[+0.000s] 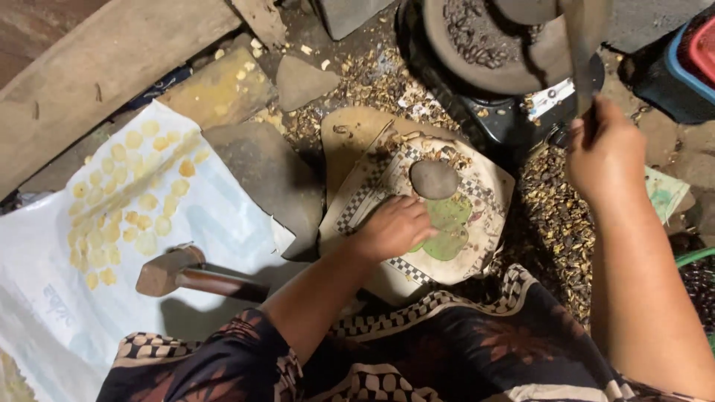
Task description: Manually cracking nuts with stones and tools, sorting them, and roasting them in a pan.
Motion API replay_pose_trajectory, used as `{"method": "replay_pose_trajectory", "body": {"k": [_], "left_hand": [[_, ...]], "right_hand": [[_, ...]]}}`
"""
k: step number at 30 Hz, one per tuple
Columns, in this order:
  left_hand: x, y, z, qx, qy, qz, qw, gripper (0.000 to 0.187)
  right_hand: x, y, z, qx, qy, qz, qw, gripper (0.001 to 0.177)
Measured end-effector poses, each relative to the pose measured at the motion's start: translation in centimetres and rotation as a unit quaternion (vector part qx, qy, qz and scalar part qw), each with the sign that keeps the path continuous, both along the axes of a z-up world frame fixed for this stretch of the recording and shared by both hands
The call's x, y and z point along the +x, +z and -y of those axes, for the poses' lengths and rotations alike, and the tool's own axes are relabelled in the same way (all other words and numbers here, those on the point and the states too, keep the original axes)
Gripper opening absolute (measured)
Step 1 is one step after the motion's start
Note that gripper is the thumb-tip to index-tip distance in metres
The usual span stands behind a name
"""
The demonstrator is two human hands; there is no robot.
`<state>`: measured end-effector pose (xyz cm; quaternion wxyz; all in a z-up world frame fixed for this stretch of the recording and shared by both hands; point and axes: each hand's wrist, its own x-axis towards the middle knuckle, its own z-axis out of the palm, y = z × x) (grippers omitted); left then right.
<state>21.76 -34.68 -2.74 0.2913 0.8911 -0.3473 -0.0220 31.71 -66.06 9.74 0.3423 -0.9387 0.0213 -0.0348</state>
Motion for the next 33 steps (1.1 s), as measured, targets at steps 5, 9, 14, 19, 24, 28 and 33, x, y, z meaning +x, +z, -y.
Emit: {"method": "replay_pose_trajectory", "body": {"k": [5,9,14,19,24,28,33], "left_hand": [[-1.3,-0.1,-0.7,-0.008,-0.009,0.009,1.000,0.026],[-1.4,0.3,-0.8,0.000,0.008,-0.001,1.000,0.026],[-1.6,1.4,-0.7,-0.001,0.017,-0.009,1.000,0.025],[-1.5,2.1,-0.9,-0.009,0.027,-0.034,0.999,0.024],[1.1,-1.5,-1.8,0.020,0.026,-0.028,0.999,0.018],[1.9,1.6,-3.4,0.000,0.144,0.078,0.987,0.015],[0.5,2.7,-4.1,-0.065,0.079,0.054,0.993,0.017]], "right_hand": [[0.0,0.7,1.3,-0.266,-0.009,0.115,0.957,0.041],[0.3,1.6,0.9,-0.266,-0.053,0.093,0.958,0.047],[2.6,-6.3,6.8,-0.159,0.065,0.124,0.977,0.030],[1.6,-2.7,1.8,0.350,-0.110,-0.151,0.918,0.037],[-1.5,-0.7,1.2,0.020,-0.033,0.031,0.999,0.039],[-1.0,3.1,-0.3,-0.118,-0.075,0.029,0.990,0.041],[1.7,1.0,2.4,-0.041,-0.049,-0.048,0.997,0.035]]}}
